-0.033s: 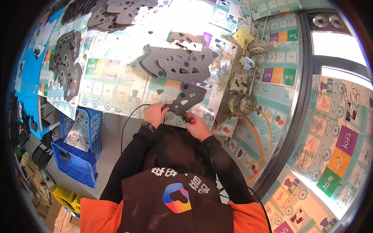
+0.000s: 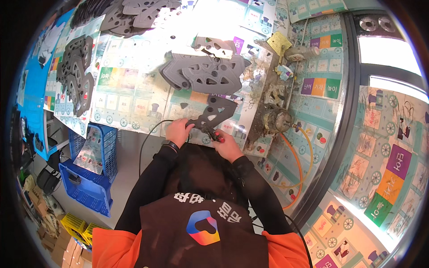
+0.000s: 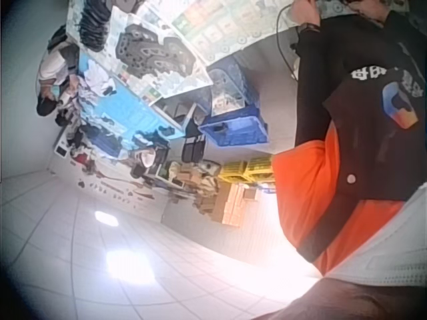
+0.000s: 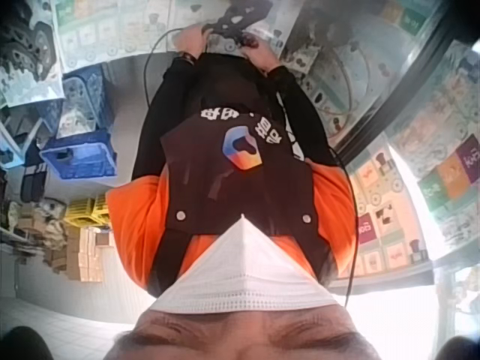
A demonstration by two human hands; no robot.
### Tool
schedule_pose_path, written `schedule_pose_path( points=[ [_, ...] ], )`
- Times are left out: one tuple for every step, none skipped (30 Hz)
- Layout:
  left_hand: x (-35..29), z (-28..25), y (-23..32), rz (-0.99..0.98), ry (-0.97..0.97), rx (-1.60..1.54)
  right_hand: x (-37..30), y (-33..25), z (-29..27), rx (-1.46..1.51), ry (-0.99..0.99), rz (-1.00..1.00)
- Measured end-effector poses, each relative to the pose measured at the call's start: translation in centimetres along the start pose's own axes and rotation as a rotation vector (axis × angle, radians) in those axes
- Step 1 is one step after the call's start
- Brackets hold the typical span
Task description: The person is using a handheld hot air blower and an adhesive applicator tool to bond components of a shoe upper.
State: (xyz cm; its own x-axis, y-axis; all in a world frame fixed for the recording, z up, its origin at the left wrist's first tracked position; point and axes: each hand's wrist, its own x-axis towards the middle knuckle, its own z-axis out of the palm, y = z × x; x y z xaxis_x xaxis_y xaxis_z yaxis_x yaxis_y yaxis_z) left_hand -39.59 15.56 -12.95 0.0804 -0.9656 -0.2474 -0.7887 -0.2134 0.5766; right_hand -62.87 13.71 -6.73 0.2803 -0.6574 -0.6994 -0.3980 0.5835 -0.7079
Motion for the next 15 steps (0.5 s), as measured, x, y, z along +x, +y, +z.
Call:
schedule_pose_path(
  points=[
    [0.0,0.0,0.1,-0.008,-0.008,0.003,0.0,0.0,-0.1,-0.015,-0.04,0.013],
    [0.0,-0.1,0.1,-0.015,-0.015,0.007,0.0,0.0,-0.1,-0.021,-0.033,-0.006],
    [0.1,-0.1,0.1,-0.015,-0.015,0.006,0.0,-0.1,-0.2,-0.01,-0.02,0.016],
    [0.1,-0.2,0.1,-0.012,-0.024,0.011,-0.1,-0.2,-0.2,0.004,-0.015,0.064],
    [0.1,-0.3,0.1,-0.017,-0.037,0.017,-0.1,-0.3,-0.2,0.001,-0.008,0.038],
    [0.1,-0.3,0.2,-0.01,-0.033,0.016,-0.2,-0.4,-0.2,0.043,0.012,0.041],
    [0.1,-0.3,0.2,-0.015,-0.037,0.022,-0.2,-0.5,-0.2,0.085,0.033,0.079],
    [0.1,-0.2,0.2,-0.022,-0.041,0.024,-0.3,-0.6,-0.3,0.085,0.031,0.044],
    [0.1,-0.2,0.1,-0.018,-0.041,0.027,-0.4,-0.8,-0.4,0.119,0.031,0.045],
    [0.1,-0.2,0.1,-0.016,-0.032,0.027,-0.4,-0.9,-0.5,0.16,0.026,0.071],
    [0.1,-0.1,0.1,-0.019,-0.025,0.023,-0.5,-1.1,-0.7,0.154,0.03,0.047],
    [0.0,-0.1,0.1,-0.013,-0.023,0.027,-0.6,-1.1,-0.8,0.146,0.034,0.076],
    [0.1,0.0,0.1,-0.018,-0.031,0.024,-0.6,-1.2,-0.9,0.153,0.031,0.103],
    [0.1,0.0,0.0,-0.024,-0.035,0.019,-0.6,-1.1,-1.0,0.139,0.04,0.104],
    [0.1,0.1,0.0,-0.02,-0.04,0.022,-0.6,-1.1,-1.0,0.163,0.061,0.09]
  ],
)
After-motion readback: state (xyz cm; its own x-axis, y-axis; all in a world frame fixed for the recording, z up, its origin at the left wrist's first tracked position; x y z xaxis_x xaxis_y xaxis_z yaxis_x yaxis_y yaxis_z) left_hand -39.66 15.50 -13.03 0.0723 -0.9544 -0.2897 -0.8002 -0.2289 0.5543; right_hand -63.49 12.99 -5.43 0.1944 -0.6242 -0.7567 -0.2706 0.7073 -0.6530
